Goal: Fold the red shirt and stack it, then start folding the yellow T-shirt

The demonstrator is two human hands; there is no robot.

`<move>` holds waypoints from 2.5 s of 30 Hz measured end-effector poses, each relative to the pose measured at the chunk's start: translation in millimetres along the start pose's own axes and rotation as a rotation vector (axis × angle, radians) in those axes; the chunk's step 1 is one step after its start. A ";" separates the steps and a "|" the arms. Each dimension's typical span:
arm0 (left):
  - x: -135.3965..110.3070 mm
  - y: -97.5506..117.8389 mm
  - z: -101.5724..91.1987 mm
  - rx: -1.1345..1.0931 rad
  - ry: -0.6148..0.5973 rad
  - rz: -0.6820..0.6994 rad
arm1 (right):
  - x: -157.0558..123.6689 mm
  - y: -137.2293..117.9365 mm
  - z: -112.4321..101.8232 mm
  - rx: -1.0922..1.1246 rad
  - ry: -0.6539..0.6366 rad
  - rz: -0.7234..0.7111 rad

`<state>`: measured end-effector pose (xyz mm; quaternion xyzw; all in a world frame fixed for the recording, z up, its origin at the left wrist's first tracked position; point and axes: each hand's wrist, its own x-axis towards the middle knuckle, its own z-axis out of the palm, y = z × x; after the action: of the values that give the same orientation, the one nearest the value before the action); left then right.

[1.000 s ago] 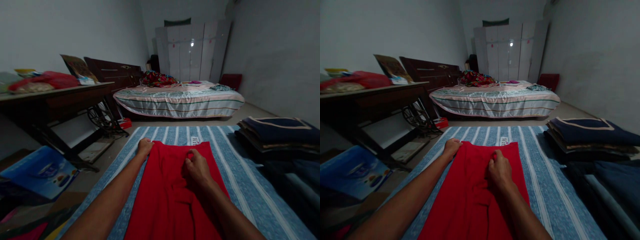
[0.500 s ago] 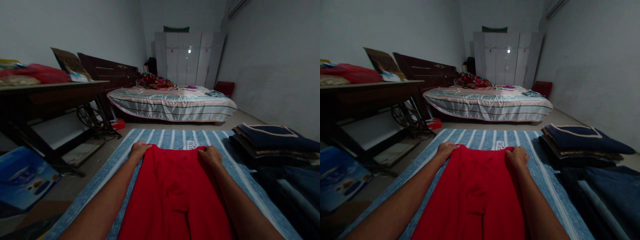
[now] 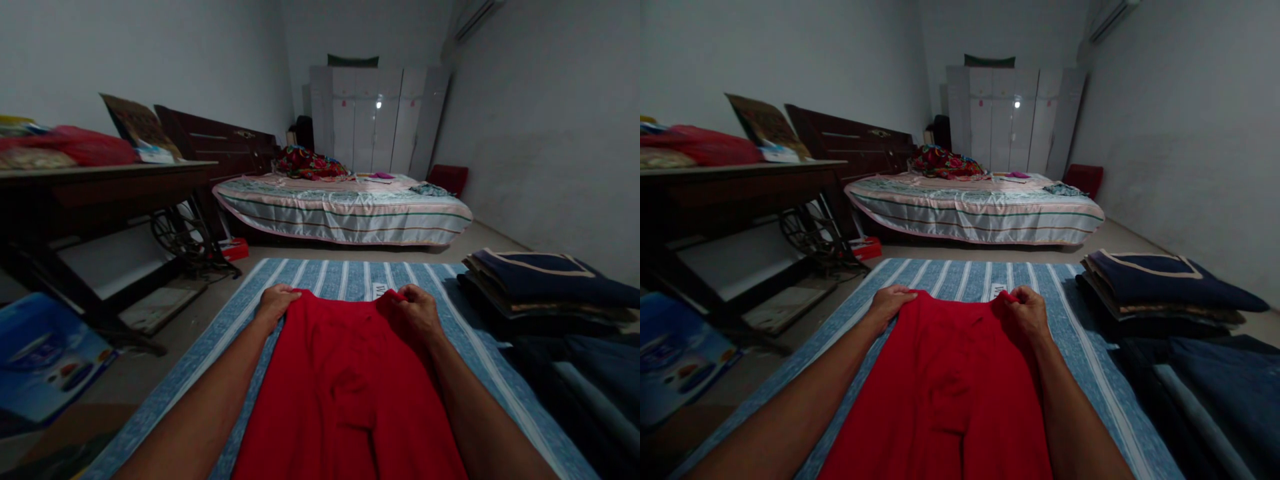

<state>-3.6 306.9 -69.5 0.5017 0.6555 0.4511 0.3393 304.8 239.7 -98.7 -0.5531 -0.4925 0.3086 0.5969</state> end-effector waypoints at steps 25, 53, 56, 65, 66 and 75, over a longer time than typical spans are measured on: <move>-0.1 -0.2 2.2 -0.014 -0.020 -0.010 | 1.4 -4.8 -4.4 0.099 0.019 0.036; 6.1 8.1 -1.0 0.615 0.178 0.221 | 16.5 4.8 -26.4 -0.676 0.292 0.044; -7.7 11.0 -7.0 0.724 0.133 0.319 | 19.7 -2.6 -26.4 -0.512 0.243 0.025; -61.5 -5.7 1.8 0.996 -0.265 0.469 | 1.8 -34.0 20.7 -0.368 -0.380 -0.013; -63.9 -7.2 1.9 1.017 -0.294 0.431 | -1.5 -35.2 26.6 -0.456 -0.409 -0.024; -69.3 -10.2 -0.3 1.132 -0.326 0.423 | -10.4 -39.3 38.6 -0.525 -0.601 0.036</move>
<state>11.0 239.1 -79.4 0.7849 0.6192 0.0090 0.0202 258.5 236.1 -67.1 -0.5806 -0.6975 0.3307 0.2589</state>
